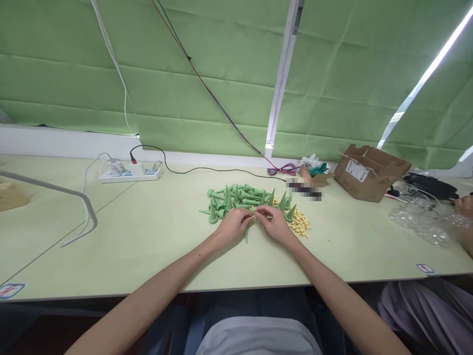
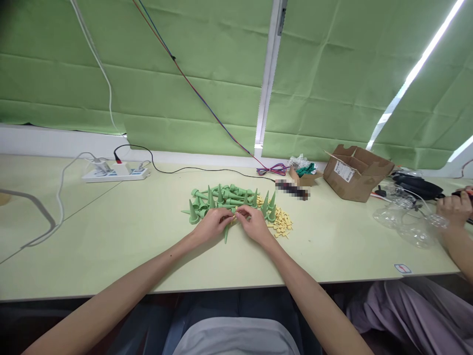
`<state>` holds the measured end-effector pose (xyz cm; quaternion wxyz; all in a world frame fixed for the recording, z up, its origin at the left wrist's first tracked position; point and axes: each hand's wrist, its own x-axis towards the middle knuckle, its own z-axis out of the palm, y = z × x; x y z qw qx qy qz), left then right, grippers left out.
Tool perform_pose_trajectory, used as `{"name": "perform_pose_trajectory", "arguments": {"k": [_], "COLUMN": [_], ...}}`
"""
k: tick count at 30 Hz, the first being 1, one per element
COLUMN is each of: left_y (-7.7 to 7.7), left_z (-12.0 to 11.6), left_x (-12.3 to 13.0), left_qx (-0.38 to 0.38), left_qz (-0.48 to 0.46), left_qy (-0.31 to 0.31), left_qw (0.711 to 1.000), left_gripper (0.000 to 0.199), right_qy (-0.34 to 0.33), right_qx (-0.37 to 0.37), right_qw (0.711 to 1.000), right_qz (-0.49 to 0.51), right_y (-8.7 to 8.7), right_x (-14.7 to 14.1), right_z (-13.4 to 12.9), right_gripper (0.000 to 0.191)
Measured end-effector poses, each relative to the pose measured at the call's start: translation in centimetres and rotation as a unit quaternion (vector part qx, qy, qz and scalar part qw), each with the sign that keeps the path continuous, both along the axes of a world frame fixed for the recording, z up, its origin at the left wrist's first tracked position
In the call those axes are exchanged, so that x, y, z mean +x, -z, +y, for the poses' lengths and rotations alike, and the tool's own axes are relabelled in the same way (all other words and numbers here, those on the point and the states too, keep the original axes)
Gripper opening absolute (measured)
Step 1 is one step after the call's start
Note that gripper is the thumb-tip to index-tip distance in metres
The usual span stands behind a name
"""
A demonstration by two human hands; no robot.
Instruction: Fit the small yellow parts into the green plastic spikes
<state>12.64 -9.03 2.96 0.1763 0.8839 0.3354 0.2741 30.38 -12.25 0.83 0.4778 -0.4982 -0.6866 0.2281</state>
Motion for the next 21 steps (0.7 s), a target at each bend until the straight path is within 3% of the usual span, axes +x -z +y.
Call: {"name": "perform_pose_trajectory", "arguments": {"k": [11, 16, 21], "left_y": [-0.21, -0.38, -0.11], "left_z": [0.02, -0.10, -0.11], "left_x": [-0.05, -0.19, -0.31], "left_qx": [0.013, 0.012, 0.013], "left_qz": [-0.002, -0.012, 0.004], "left_qy": [-0.019, -0.076, -0.128], "left_qw": [1.000, 0.997, 0.992], "left_gripper": [0.024, 0.013, 0.018], "right_qy": [0.017, 0.060, 0.080], "right_qx": [0.001, 0.014, 0.010], "right_qw": [1.000, 0.998, 0.997], "right_qz": [0.002, 0.003, 0.005], "right_y": [-0.29, -0.37, -0.41], "right_x": [-0.06, 0.20, 0.20], "right_z": [-0.11, 0.02, 0.08], "right_gripper": [0.014, 0.016, 0.020]}}
